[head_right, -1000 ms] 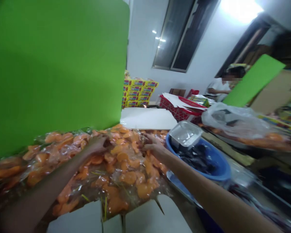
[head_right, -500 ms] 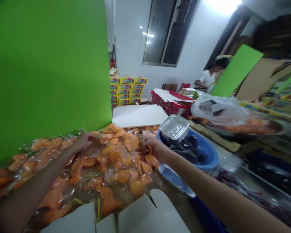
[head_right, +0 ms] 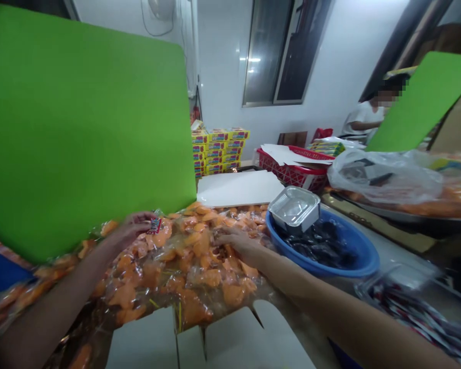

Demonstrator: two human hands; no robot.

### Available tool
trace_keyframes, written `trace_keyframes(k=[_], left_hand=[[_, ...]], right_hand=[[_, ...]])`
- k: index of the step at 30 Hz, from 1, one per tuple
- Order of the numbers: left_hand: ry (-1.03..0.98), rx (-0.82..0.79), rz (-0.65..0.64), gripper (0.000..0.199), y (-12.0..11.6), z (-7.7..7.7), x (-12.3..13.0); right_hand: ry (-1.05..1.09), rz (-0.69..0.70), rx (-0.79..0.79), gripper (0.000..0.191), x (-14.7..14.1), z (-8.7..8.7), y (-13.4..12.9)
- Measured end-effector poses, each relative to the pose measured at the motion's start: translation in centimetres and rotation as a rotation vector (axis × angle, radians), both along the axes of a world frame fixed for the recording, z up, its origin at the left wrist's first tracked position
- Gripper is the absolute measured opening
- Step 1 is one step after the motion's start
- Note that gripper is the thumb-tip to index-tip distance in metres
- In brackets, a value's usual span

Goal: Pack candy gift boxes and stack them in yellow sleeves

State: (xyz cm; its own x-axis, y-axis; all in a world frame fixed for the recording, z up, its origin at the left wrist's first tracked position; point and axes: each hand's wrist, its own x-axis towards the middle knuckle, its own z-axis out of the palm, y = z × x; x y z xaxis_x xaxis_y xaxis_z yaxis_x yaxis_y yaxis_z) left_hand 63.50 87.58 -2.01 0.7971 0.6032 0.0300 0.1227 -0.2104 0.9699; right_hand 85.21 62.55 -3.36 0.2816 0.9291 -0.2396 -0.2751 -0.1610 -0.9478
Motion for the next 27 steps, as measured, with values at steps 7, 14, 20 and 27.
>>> trace_keyframes(k=[7, 14, 20, 27], left_hand=[[0.149, 0.170, 0.096, 0.036, -3.3, -2.1, -0.7], [0.347, 0.528, 0.169, 0.034, -5.1, -3.4, -0.1], [0.349, 0.730, -0.007, 0.038, -6.9, -5.7, 2.3], [0.361, 0.671, 0.027, 0.023, -5.5, -6.5, 2.9]], right_hand=[[-0.070, -0.041, 0.003, 0.036, -1.9, 0.6, 0.8], [-0.158, -0.028, -0.019, 0.044, -1.8, 1.0, 1.2], [-0.381, -0.049, -0.030, 0.036, -1.6, -0.7, 1.0], [-0.282, -0.116, -0.009, 0.016, -0.3, -2.2, 1.3]])
